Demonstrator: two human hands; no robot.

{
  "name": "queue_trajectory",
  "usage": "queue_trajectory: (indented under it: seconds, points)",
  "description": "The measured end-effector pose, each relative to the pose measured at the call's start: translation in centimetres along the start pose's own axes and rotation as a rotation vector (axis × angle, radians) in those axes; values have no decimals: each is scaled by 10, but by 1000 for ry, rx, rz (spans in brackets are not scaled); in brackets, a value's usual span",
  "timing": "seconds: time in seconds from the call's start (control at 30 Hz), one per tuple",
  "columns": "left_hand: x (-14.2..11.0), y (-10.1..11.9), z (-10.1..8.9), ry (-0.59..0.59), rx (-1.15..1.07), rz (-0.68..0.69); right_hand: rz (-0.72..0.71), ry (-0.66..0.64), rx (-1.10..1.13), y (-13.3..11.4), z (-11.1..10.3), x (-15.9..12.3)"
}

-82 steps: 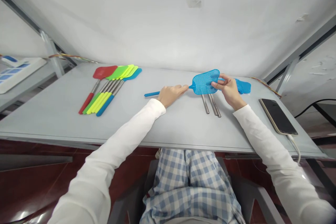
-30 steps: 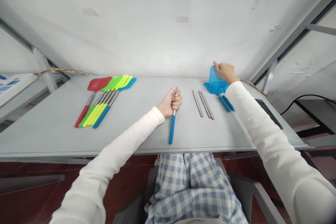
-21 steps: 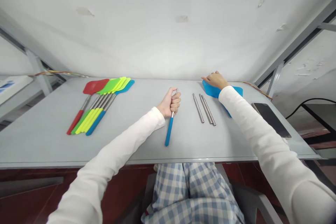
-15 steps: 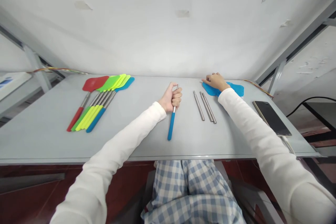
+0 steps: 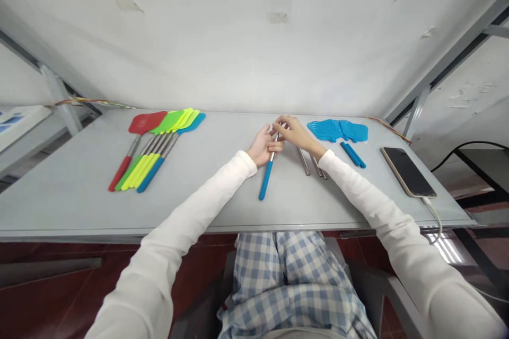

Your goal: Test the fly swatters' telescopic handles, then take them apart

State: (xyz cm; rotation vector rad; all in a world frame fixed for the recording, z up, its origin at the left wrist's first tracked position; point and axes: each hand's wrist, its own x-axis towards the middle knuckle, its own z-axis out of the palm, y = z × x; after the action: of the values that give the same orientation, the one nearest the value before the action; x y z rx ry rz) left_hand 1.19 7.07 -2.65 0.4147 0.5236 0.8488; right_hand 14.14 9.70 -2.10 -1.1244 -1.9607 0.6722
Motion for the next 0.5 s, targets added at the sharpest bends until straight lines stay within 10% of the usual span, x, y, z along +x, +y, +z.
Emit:
queue_trajectory:
  seconds: [0.2,0.5]
  points:
    - [-6,-4,8,21,-15,19,209,-17,380,-9,-3,6]
    - [-11,0,8,53,91,84,210,79,343,-3,-18,3]
